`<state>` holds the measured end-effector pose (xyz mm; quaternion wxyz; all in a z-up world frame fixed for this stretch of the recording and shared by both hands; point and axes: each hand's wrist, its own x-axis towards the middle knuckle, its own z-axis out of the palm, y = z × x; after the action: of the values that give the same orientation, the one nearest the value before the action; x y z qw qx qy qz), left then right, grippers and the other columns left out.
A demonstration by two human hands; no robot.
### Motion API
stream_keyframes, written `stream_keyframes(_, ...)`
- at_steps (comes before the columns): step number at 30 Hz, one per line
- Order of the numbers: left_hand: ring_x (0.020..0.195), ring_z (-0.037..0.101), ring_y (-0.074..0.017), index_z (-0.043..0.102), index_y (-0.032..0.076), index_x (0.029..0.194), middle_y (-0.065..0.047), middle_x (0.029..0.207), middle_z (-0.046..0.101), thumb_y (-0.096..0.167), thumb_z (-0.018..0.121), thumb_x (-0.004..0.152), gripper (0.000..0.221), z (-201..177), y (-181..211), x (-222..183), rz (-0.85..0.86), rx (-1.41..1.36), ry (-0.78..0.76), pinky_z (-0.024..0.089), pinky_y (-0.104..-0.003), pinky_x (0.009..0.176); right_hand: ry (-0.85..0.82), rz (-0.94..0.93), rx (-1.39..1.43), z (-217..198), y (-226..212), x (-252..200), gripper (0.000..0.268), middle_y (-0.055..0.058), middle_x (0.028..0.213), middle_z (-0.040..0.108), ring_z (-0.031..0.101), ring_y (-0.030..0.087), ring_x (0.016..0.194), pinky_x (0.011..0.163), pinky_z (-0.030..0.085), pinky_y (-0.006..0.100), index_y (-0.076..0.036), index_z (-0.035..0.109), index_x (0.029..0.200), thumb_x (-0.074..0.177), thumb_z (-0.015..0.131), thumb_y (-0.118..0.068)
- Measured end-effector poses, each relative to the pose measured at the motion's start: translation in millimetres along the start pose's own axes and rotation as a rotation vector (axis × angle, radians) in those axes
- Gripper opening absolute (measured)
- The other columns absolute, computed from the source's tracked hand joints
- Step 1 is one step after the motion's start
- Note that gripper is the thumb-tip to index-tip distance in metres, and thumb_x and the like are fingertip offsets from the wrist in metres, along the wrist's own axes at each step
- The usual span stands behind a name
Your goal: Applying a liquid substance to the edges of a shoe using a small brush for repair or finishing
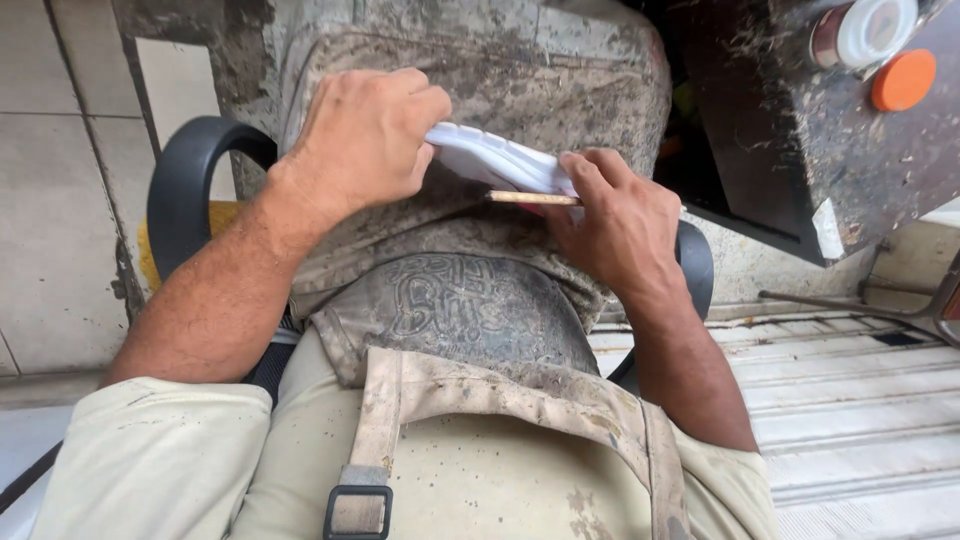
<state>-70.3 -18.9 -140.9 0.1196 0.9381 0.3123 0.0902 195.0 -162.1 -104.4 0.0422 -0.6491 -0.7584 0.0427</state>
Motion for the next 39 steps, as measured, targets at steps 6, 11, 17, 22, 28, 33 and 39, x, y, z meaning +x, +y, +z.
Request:
stream_keyframes(6, 0.083, 0.064, -0.0201, 0.067, 0.017, 0.111, -0.001, 0.091, 0.067, 0.048, 0.089, 0.076, 0.051, 4, 49, 31, 0.182, -0.037, -0.015, 0.052, -0.042, 0.083, 0.064, -0.056, 0.03, 10, -4, 3, 0.033, -0.001, 0.101, 0.068, 0.067, 0.027, 0.066, 0.044, 0.045, 0.041, -0.02, 0.072, 0.116, 0.084, 0.074, -0.027)
stream_keyframes(11, 0.055, 0.052, -0.0214, 0.058, 0.012, 0.075, -0.003, 0.068, 0.055, 0.008, 0.059, 0.096, 0.021, 38, 45, 38, 0.22, -0.255, 0.117, 0.045, -0.039, 0.049, 0.044, 0.027, 0.158, 2, 8, 3, 0.041, 0.003, 0.11, 0.07, 0.068, 0.027, 0.084, 0.061, 0.05, 0.041, -0.017, 0.07, 0.119, 0.088, 0.081, -0.042)
stream_keyframes(17, 0.075, 0.067, -0.02, 0.077, 0.006, 0.1, -0.008, 0.087, 0.074, 0.004, 0.062, 0.086, 0.021, -16, 18, 47, 0.133, -0.658, 0.054, 0.055, -0.035, 0.063, 0.28, 0.198, 1.118, -33, 64, -16, 0.058, 0.013, 0.125, 0.066, 0.037, 0.005, 0.062, 0.053, 0.03, 0.018, -0.004, 0.055, 0.141, 0.094, 0.08, -0.029)
stream_keyframes(22, 0.086, 0.072, -0.0266, 0.078, 0.015, 0.103, -0.012, 0.091, 0.073, 0.019, 0.084, 0.078, 0.026, -8, 21, 44, -0.125, -1.016, 0.031, 0.054, -0.037, 0.079, 0.262, 0.072, 1.735, -11, 70, -4, 0.066, 0.025, 0.103, 0.07, 0.065, 0.014, 0.053, 0.048, 0.054, 0.023, 0.009, 0.047, 0.143, 0.089, 0.073, -0.018)
stream_keyframes(28, 0.1, 0.07, -0.0399, 0.072, 0.014, 0.113, -0.017, 0.1, 0.073, 0.02, 0.087, 0.078, 0.039, -21, 36, 28, -0.136, -0.95, -0.066, 0.053, -0.05, 0.085, 0.165, 0.182, 1.725, 15, 47, 2, 0.053, 0.019, 0.083, 0.067, 0.057, 0.013, 0.051, 0.051, 0.054, 0.026, 0.008, 0.054, 0.141, 0.097, 0.07, -0.017)
stream_keyframes(33, 0.145, 0.039, -0.0443, 0.015, 0.015, 0.157, -0.023, 0.16, 0.031, 0.078, 0.094, 0.057, 0.142, -55, 76, 49, 0.058, -0.496, -0.136, 0.017, -0.08, 0.115, 0.1, 0.214, 1.443, -32, 19, 30, 0.063, 0.003, 0.102, 0.061, 0.048, 0.005, 0.058, 0.042, 0.044, 0.018, 0.002, 0.059, 0.137, 0.101, 0.063, -0.05)
stream_keyframes(39, 0.086, 0.067, -0.0331, 0.041, 0.013, 0.139, -0.017, 0.118, 0.066, 0.023, 0.071, 0.067, 0.079, -55, 60, 74, -0.091, -0.784, 0.103, 0.054, -0.043, 0.069, 0.111, 0.27, 1.715, -19, 28, 40, 0.047, -0.007, 0.063, 0.033, 0.031, 0.004, 0.048, 0.048, 0.046, 0.025, -0.002, 0.055, 0.14, 0.107, 0.059, -0.034)
